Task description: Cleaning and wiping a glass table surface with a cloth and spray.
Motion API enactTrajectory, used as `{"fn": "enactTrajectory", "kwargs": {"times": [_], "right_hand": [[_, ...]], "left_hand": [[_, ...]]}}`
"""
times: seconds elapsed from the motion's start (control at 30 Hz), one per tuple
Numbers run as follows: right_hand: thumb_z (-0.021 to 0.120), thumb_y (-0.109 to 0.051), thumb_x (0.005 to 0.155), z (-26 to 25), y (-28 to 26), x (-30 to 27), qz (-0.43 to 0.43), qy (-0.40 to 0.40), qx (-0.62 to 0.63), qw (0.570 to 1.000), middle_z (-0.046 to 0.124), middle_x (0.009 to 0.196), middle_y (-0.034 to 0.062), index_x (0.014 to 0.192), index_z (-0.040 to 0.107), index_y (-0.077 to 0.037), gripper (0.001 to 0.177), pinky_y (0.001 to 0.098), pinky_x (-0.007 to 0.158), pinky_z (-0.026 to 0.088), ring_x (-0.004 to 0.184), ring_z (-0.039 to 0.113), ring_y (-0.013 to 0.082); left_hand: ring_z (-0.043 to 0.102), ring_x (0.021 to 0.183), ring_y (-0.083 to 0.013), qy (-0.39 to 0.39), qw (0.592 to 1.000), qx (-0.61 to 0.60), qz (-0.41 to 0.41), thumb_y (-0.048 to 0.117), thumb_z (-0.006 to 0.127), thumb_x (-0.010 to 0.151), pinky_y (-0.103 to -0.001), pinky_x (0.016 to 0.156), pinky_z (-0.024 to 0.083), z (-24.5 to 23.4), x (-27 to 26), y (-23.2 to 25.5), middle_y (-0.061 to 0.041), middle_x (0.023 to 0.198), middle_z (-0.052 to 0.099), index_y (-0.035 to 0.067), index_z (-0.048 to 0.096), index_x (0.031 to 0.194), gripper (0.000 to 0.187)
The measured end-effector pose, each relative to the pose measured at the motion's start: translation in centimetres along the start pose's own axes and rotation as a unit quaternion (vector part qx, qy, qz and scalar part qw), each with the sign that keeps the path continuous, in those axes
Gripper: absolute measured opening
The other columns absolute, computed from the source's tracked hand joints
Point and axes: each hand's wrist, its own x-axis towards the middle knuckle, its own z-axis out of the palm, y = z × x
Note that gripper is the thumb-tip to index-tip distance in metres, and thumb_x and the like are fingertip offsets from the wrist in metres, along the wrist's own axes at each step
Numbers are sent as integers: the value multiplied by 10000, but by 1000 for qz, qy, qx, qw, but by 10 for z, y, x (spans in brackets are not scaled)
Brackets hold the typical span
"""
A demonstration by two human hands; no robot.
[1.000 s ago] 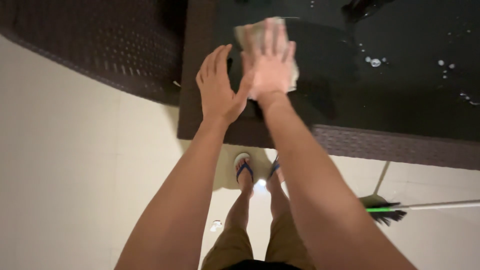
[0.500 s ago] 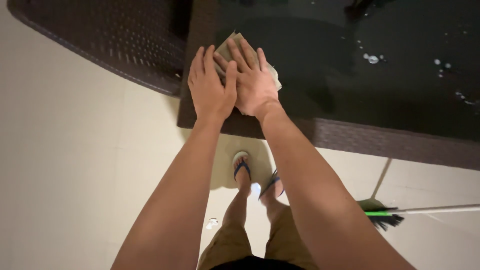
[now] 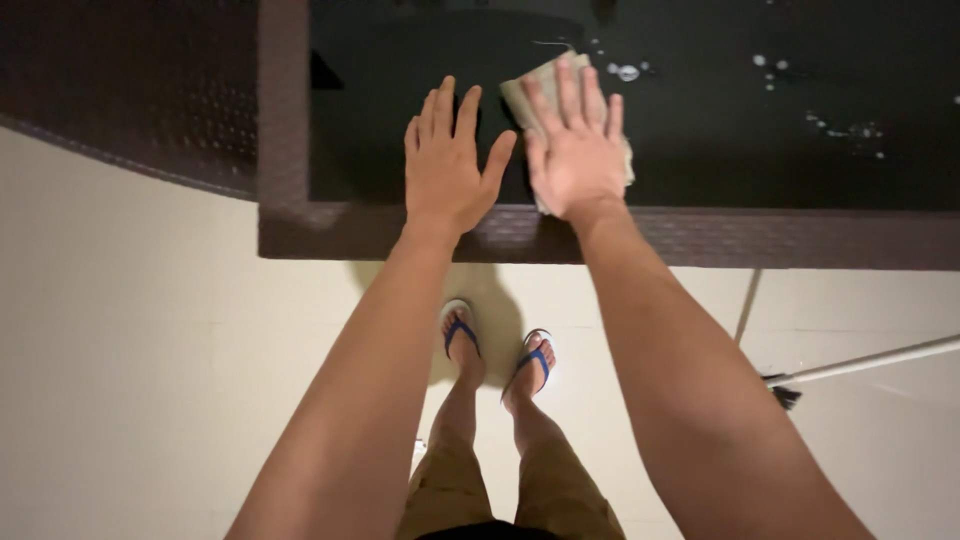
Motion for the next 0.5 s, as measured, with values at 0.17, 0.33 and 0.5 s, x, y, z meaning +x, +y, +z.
{"fn": "enactTrajectory", "kwargs": {"times": [0.17, 0.33, 0.5], "right_hand": [[271, -404, 1054, -13, 52, -20, 60, -17, -18, 998, -1, 1745, 54, 1674, 139, -336, 637, 558, 1279, 37, 1602, -10, 312], [197, -435, 1059, -25, 111, -41, 115, -30, -23, 993, -35, 1740, 41, 1667, 87, -363, 622, 554, 1278, 23, 1597, -29, 293], [191, -460, 1085, -29, 167, -69, 199, -28, -25, 979, -38, 1744, 56, 1684, 79, -357, 618, 553, 1303, 23, 1611, -33, 298]], "left_hand": [[289, 1526, -386, 3, 1000, -2, 2, 549, 451, 1072, -541, 1235, 228, 18, -1, 32, -214, 1638, 323, 88, 413, 1562, 674], [279, 1536, -371, -2, 1000, 6, -8, 556, 440, 1072, -538, 1243, 220, 32, -1, 55, -205, 1644, 316, 94, 408, 1563, 675], [258, 1530, -366, -10, 1000, 16, -20, 570, 413, 1065, -557, 1236, 179, 41, -5, 70, -202, 1638, 296, 93, 390, 1567, 693]]}}
